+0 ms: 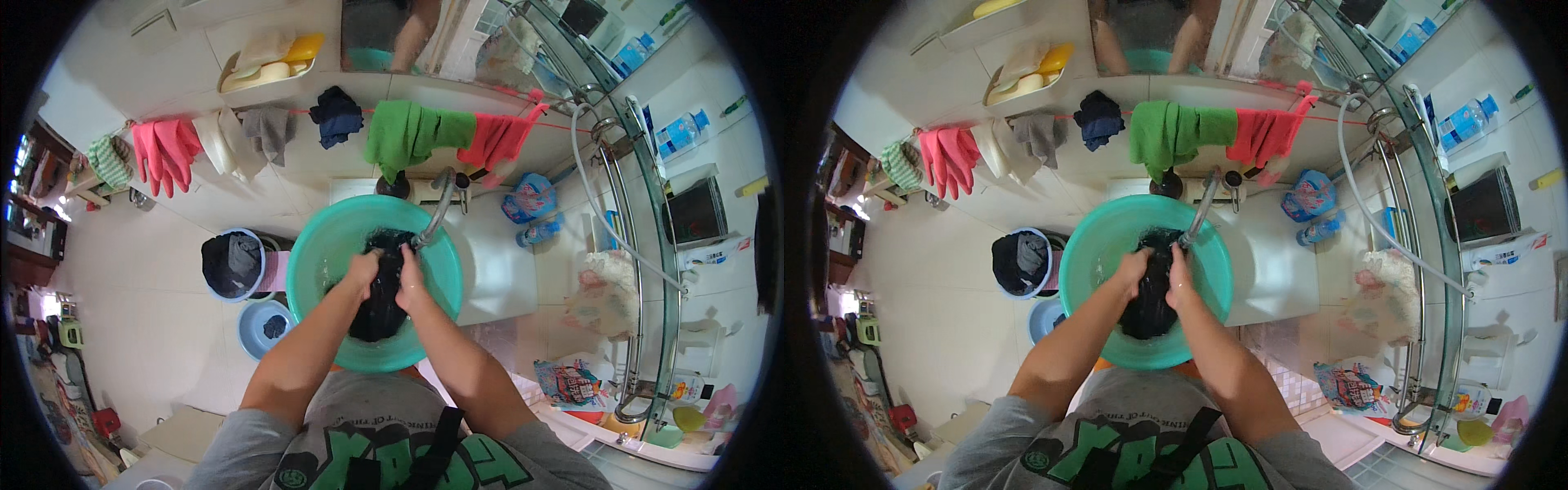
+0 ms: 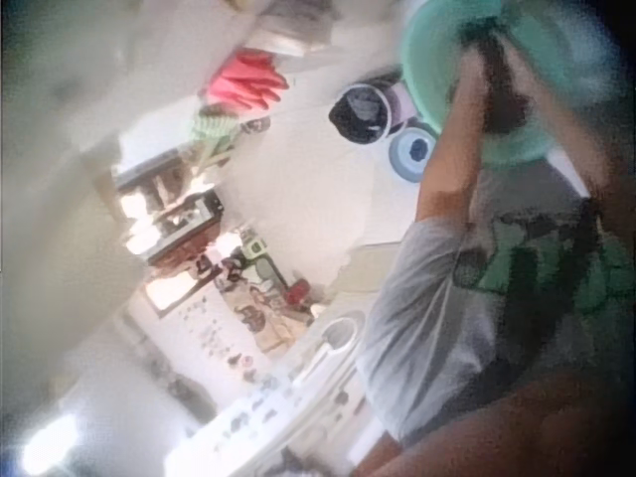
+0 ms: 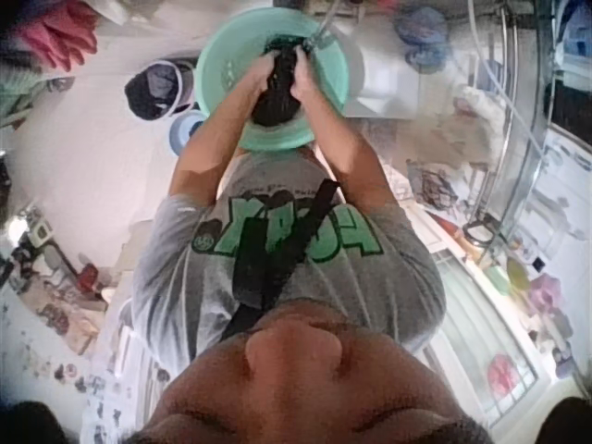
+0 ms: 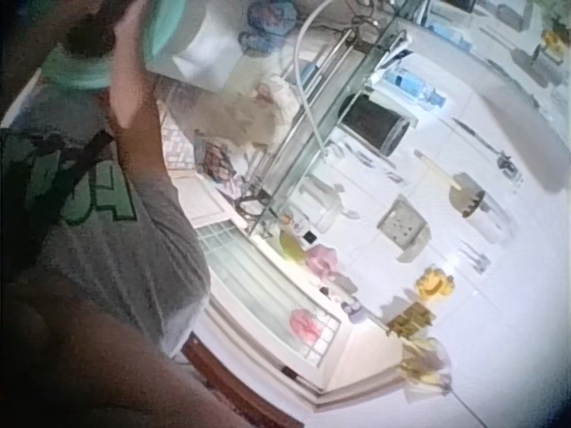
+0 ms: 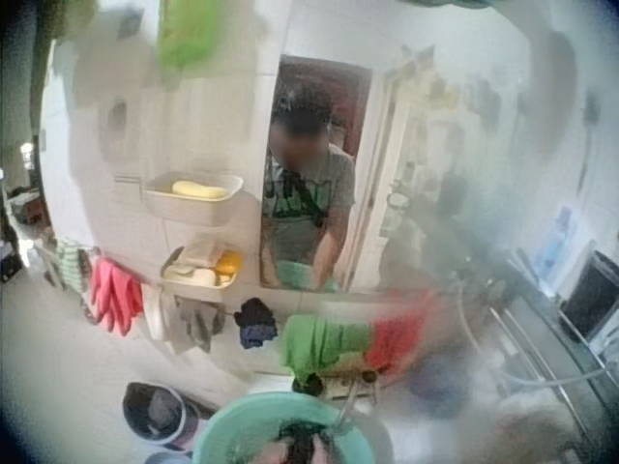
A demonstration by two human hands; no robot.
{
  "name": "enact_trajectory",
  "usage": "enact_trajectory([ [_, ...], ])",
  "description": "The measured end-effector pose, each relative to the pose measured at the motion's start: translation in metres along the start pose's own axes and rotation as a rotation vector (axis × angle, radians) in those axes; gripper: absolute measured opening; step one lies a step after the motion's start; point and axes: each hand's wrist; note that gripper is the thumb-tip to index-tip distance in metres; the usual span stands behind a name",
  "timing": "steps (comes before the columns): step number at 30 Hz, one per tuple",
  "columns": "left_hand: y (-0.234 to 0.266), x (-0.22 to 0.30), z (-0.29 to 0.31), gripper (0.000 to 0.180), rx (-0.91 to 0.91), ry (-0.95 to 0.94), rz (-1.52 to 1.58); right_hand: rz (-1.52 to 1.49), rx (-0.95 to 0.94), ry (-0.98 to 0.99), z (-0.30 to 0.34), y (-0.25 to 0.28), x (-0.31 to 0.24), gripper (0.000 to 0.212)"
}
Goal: The person washes a dark piece of clothing by hand in a green basin filled with water. They repeatedly submerge, scrub, and wring the fabric under a running tap before transferring it to a nearby bucket.
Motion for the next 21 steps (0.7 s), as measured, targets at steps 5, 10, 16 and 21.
enact_trajectory([
  [5, 0.0, -0.031, 0.025, 0.042, -0.033, -0.725, -0.483, -0.24, -0.326, -0.221, -0.028, 0.001, 0.004, 0.065],
  [10, 0.033, 0.016, 0.038, 0.039, 0.359, -0.704, -1.289, 0.719, 0.001, 0.02, 0.032, -0.02, -0.011, 0.046],
  [16, 0.031, 0.052, 0.094, 0.061, -0.033, -0.4, -1.938, 1.412, 0.338, 1.052, 0.065, 0.03, -0.027, 0.023],
  [21, 0.032, 0.019, 0.04, 0.069, -0.22, -0.888, -1.629, 1.699, 0.423, 0.976, 0.078, 0.025, -0.002, 0.057],
])
Point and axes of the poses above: each hand's wrist, its own z-axis away from the middle knuckle, its own y-axis out of the back of the hand, x = y × z, and after that the axes turned 9 degrees about -y, right-handed
